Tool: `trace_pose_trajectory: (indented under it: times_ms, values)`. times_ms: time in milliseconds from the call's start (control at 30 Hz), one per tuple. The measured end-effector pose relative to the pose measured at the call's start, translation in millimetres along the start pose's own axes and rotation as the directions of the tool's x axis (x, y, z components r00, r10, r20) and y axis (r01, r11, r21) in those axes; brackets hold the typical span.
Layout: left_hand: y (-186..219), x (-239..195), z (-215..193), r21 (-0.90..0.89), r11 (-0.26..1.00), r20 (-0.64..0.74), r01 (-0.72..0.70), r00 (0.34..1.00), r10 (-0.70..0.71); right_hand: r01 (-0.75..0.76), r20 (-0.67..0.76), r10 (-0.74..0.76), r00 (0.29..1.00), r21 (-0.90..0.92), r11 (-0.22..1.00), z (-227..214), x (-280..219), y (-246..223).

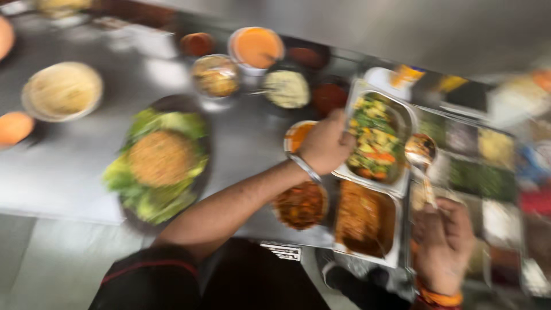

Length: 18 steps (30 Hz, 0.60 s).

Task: The person assembles a food platter by placing a molded rice ball on lettuce, adding mixed vegetables, placing a skewer of paneer cubes, and arranging french fries around the rice. The person uses a spoon and hands to arrange the items on a wooden board.

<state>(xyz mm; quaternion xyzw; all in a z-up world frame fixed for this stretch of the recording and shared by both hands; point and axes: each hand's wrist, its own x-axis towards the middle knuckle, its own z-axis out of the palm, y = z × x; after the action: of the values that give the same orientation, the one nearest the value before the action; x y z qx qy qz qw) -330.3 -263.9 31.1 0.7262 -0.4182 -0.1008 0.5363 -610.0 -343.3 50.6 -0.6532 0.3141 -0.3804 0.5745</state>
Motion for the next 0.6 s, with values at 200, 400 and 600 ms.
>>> trace_pose_trajectory:
  times_ms: [200, 400, 600]
  values:
    - [4, -88, -140, -0.031, 0.996, -0.048, 0.08, 0.996, -0.081, 0.463, 0.354, -0.306, 0.884, -0.573, 0.676, 116, -9, -26]
    - [-28, -179, -253, 0.037, 0.987, -0.204, 0.154, 0.968, -0.144, 0.687, 0.699, -0.269, 0.663, -0.424, 0.59, 249, -58, -59]
    - [-66, -246, -378, -0.025, 0.948, -0.205, 0.318, 0.926, -0.316, 0.699, 0.709, -0.251, 0.659, -0.454, 0.552, 361, -111, -87]
